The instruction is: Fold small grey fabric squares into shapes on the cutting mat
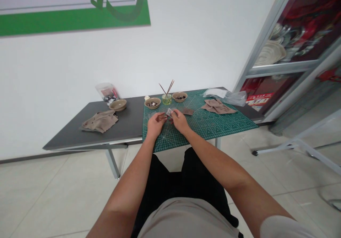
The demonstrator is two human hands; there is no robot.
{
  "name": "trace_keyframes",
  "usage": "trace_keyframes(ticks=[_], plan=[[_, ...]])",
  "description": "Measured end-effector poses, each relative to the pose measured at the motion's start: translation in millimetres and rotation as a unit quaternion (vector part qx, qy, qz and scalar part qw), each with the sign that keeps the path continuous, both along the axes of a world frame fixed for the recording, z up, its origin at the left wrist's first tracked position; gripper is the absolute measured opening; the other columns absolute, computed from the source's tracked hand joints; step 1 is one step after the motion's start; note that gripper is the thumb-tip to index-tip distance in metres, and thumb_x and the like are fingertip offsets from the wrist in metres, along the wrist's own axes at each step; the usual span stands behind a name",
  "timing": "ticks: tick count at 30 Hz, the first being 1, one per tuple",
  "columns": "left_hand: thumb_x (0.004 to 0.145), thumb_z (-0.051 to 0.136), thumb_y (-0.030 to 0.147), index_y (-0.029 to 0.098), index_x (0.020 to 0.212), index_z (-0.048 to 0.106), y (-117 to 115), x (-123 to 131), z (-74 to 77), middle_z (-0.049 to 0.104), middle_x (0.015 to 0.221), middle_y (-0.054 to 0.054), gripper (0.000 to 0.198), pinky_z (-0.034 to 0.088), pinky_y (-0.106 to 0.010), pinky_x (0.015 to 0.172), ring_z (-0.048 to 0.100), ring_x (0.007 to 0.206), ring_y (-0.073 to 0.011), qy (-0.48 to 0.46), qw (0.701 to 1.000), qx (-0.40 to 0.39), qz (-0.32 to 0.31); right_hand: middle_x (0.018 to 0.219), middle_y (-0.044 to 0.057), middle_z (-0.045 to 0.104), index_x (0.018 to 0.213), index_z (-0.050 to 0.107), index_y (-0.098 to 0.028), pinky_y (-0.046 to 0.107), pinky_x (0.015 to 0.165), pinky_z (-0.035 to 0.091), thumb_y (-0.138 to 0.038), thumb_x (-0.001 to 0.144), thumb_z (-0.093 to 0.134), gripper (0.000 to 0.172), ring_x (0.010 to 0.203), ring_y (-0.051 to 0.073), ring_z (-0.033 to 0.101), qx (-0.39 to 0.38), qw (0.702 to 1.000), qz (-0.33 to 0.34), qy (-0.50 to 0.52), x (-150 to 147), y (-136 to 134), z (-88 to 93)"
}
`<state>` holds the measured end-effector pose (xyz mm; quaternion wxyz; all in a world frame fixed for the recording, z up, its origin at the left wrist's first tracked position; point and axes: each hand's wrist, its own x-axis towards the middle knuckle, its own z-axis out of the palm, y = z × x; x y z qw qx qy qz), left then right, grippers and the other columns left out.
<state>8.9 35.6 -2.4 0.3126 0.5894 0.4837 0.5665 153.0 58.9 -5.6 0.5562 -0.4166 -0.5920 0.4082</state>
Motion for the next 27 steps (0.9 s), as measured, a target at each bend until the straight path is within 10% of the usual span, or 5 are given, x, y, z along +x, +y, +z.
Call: trace_keyframes(ticks=[12,20,27], plan=[[0.069,0.071,0.025,0.018,0.083,0.064,1.0,0.1,-2.5,0.07,0.078,-0.003,0.018,0.05,-0.028,0.069,0.063,0.069,-0.0139,-0.009,1.0,0.006,-0.002,0.088,0.003,0.068,0.063,0.057,-0.02,0.035,0.092,0.044,-0.033,0.063,0.079,0.026,0.097,0.02,0.062,-0.018,0.977,0.072,0.198,12.7,0.0,-4.1],[0.07,0.071,0.027,0.018,0.082,0.063,-2.6,1.2,2.9,0.069,0.075,-0.001,0.017,0.05,-0.027,0.067,0.062,0.067,-0.0138,0.02,1.0,0.006,0.015,0.08,0.001,0.067,0.081,0.056,-0.021,0.028,0.058,0.048,-0.054,0.068,0.073,0.039,0.065,0.016,0.062,-0.126,0.951,0.133,0.248,13.8,-1.1,4.5],[0.07,0.069,0.025,0.018,0.084,0.065,-6.1,0.8,6.5,0.07,0.077,-0.002,0.016,0.051,-0.027,0.067,0.063,0.068,-0.0138,0.034,0.999,0.014,0.018,0.073,-0.004,0.063,0.074,0.041,-0.024,0.027,0.059,0.05,-0.055,0.059,0.079,0.052,0.063,0.014,0.062,-0.124,0.954,0.147,0.228,16.0,-5.1,6.8]])
